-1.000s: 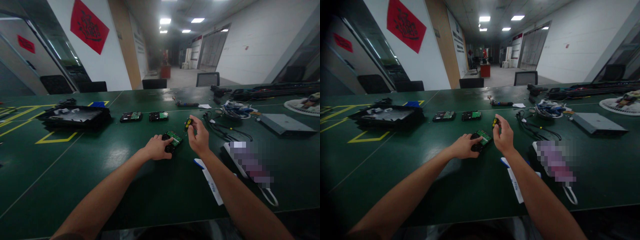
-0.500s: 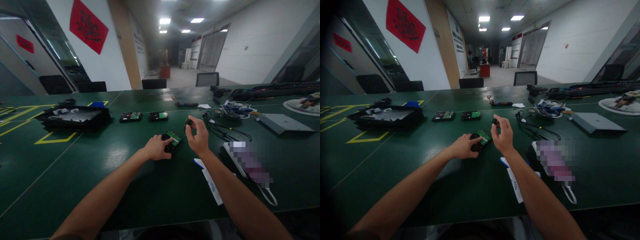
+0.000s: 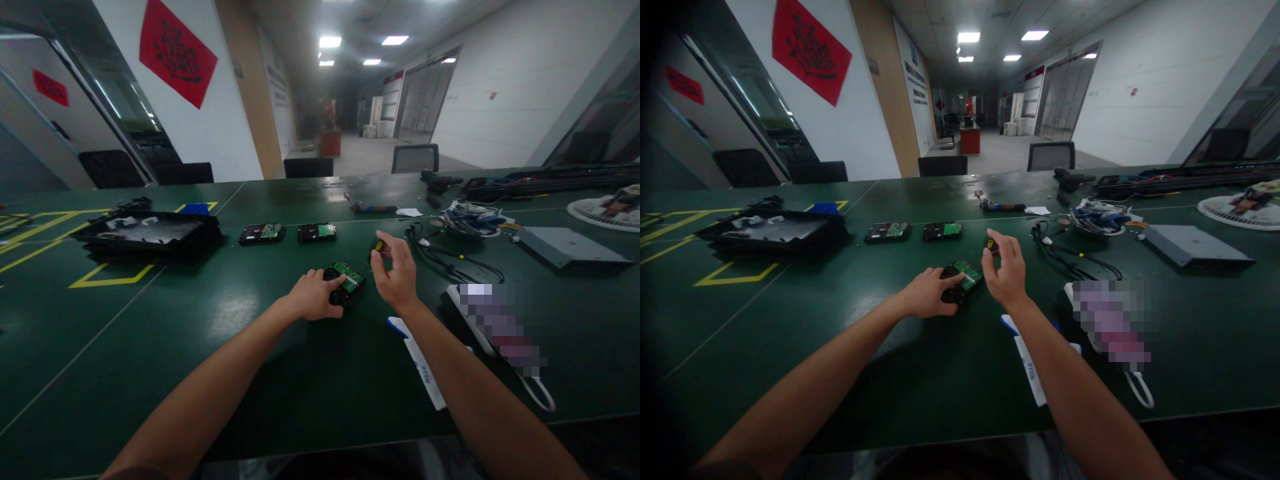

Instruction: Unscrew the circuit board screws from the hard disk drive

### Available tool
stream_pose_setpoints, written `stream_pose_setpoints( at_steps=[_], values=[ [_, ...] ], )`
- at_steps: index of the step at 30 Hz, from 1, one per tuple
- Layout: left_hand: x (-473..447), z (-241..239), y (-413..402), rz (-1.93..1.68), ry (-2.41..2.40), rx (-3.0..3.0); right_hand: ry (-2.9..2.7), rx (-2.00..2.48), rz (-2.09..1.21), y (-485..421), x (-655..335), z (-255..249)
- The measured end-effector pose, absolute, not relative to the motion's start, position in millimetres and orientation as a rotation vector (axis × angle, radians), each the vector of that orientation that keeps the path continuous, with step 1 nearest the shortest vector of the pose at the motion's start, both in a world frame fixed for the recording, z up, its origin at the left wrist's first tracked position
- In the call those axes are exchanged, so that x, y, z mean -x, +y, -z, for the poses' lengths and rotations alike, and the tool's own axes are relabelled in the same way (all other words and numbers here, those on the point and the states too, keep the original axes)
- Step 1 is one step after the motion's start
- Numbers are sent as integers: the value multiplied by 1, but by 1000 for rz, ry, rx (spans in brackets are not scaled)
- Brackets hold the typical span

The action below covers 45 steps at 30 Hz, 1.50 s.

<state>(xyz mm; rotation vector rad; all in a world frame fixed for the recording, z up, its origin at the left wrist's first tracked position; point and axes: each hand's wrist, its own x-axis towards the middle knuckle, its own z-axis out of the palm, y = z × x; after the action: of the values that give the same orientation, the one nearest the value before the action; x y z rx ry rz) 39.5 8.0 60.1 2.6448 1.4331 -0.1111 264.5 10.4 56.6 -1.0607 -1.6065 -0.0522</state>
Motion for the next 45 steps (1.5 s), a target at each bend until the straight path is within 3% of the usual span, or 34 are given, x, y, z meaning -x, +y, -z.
stream_pose_setpoints(
  at_steps=[45],
  values=[
    [-41,-65,7,150,1436,-2607,-1624,1102,-9,9,-263,-56]
  ],
)
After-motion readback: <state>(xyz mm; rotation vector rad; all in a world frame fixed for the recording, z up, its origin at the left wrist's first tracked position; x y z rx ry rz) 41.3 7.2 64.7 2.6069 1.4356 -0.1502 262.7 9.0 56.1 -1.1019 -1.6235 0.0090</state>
